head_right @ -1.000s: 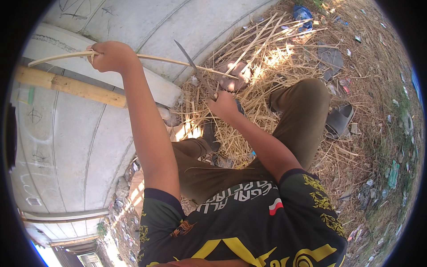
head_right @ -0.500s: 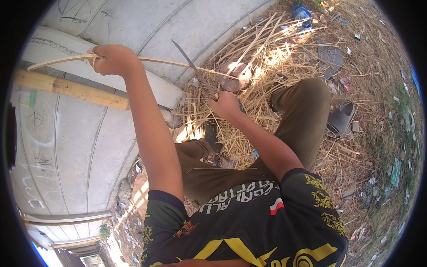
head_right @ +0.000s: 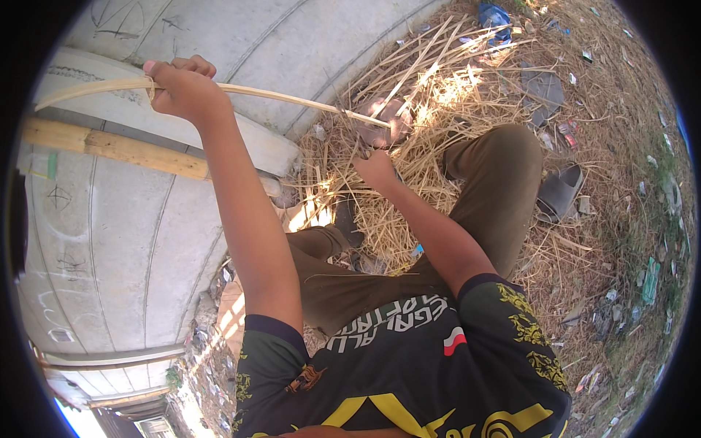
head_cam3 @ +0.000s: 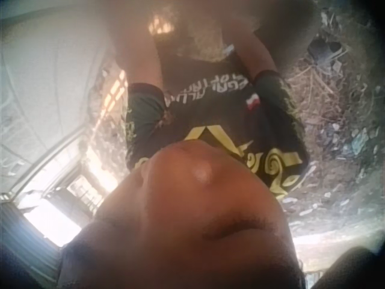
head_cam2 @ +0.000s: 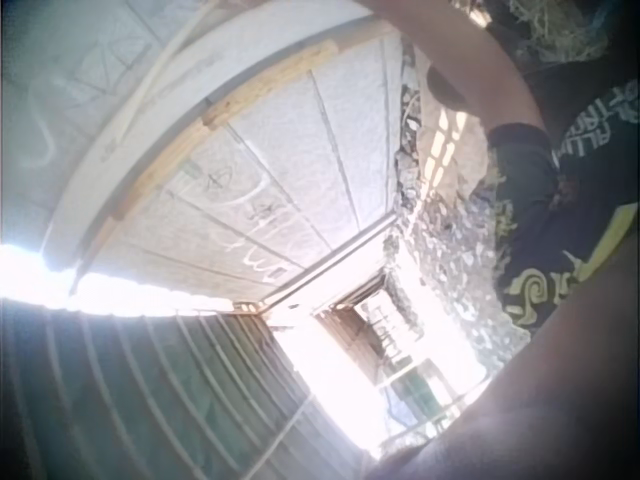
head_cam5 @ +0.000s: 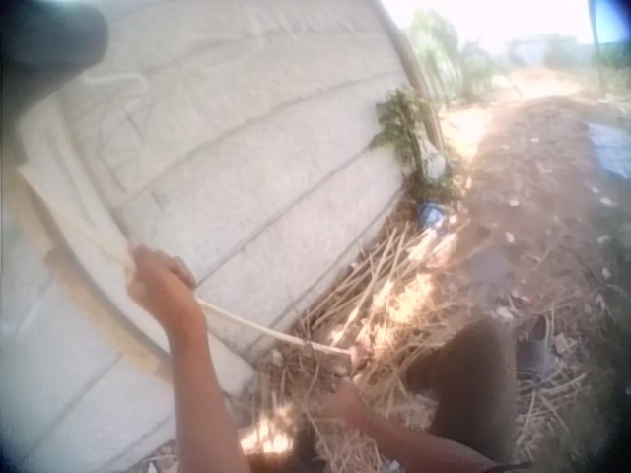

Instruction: The person sits on the ground and uses a utility knife to shave thin strips from a bamboo stick. They then switch to a larger machete to continue splitting and shaving the bamboo into thinner pieces.

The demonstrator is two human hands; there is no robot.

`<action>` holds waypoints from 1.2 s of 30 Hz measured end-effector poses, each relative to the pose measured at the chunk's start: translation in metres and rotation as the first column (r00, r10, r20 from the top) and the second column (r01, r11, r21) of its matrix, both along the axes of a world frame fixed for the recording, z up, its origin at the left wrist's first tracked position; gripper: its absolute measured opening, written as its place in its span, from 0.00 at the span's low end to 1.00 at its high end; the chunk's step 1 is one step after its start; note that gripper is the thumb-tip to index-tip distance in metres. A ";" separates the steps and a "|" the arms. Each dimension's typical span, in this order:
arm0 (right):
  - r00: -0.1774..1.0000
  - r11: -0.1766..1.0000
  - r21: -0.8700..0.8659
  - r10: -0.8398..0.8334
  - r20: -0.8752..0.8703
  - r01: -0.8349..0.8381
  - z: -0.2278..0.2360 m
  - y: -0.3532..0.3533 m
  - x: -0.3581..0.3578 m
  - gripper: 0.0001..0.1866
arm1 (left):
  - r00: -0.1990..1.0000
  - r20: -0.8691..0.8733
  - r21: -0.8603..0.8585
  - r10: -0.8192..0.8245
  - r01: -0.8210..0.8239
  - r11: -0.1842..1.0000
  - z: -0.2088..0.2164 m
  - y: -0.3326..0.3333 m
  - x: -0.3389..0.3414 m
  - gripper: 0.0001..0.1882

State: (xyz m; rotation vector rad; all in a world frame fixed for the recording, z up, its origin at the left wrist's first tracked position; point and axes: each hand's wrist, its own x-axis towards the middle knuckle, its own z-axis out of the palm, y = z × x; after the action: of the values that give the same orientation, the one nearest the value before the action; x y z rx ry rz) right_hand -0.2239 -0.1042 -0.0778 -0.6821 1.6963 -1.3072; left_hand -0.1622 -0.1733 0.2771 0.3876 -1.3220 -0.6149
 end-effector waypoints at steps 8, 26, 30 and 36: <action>0.997 1.000 -0.023 -0.002 -0.078 0.000 0.006 0.002 -0.005 0.22 | 0.998 -0.022 0.003 -0.056 0.057 0.998 0.003 0.009 -0.002 0.27; 0.975 0.978 -0.191 -0.123 -0.187 0.086 0.042 0.000 -0.025 0.20 | 0.983 -0.096 0.089 -0.160 0.168 0.982 0.003 0.007 0.000 0.21; 0.963 0.721 -0.637 -0.203 0.179 0.271 0.135 0.022 -0.042 0.14 | 0.991 -0.105 0.125 -0.081 0.094 0.988 -0.002 0.003 0.008 0.16; 0.929 0.998 -0.058 0.005 -0.370 -0.029 -0.043 -0.006 -0.036 0.21 | 0.989 -0.018 0.098 -0.148 0.149 0.984 0.023 0.011 -0.037 0.13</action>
State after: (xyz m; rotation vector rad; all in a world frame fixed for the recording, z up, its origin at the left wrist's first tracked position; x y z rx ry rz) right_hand -0.2598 -0.1100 -0.1209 -1.0307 1.9475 -1.2810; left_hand -0.1996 -0.1620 0.3002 0.3678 -1.3212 -0.8083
